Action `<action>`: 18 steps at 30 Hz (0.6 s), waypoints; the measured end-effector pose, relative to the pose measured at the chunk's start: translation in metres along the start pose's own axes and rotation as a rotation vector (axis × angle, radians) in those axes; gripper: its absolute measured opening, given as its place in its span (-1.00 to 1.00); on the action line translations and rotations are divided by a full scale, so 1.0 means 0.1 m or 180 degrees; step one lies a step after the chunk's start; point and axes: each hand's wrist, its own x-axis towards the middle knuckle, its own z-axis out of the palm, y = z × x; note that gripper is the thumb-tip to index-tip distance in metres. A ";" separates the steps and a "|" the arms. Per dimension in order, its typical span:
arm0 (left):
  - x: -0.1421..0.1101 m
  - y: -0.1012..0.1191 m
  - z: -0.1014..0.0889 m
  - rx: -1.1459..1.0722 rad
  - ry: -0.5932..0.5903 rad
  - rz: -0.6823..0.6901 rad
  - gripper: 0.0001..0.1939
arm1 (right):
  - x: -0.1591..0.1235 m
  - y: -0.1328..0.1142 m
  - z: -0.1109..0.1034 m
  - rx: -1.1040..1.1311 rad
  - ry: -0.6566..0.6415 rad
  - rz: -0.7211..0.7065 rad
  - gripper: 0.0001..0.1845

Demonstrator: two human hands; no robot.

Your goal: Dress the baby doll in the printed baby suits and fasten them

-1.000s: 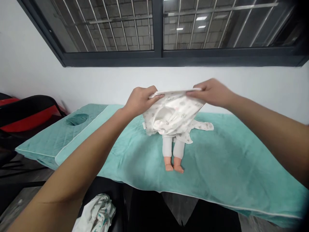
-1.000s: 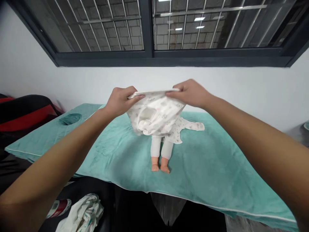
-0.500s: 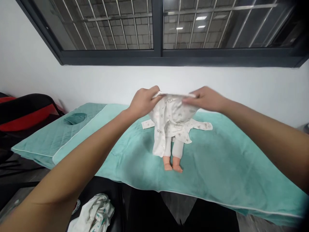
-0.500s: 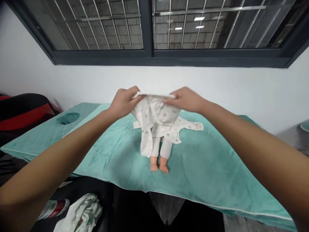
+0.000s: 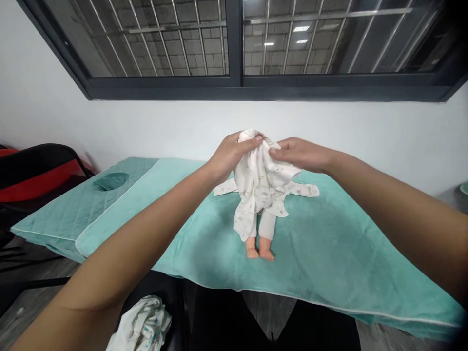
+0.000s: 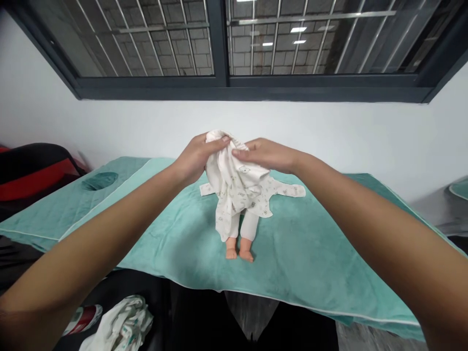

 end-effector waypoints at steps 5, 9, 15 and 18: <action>0.02 -0.11 -0.05 -0.0473 -0.0538 -0.0616 -0.67 | -0.01 0.04 -0.10 0.0121 -0.0089 0.0075 -0.65; -0.08 -0.16 -0.11 -0.0268 -0.1372 -0.1013 -0.66 | -0.03 0.15 -0.11 0.0992 0.0151 -0.0169 -0.61; -0.12 -0.38 -0.02 -0.1148 -0.0148 -0.0608 -0.77 | -0.13 0.29 0.33 0.1566 -0.0454 -0.0044 -0.55; -0.16 -0.47 0.06 -0.1065 0.0112 -0.0748 -0.83 | -0.15 0.33 0.46 0.1161 -0.1108 0.0236 -0.59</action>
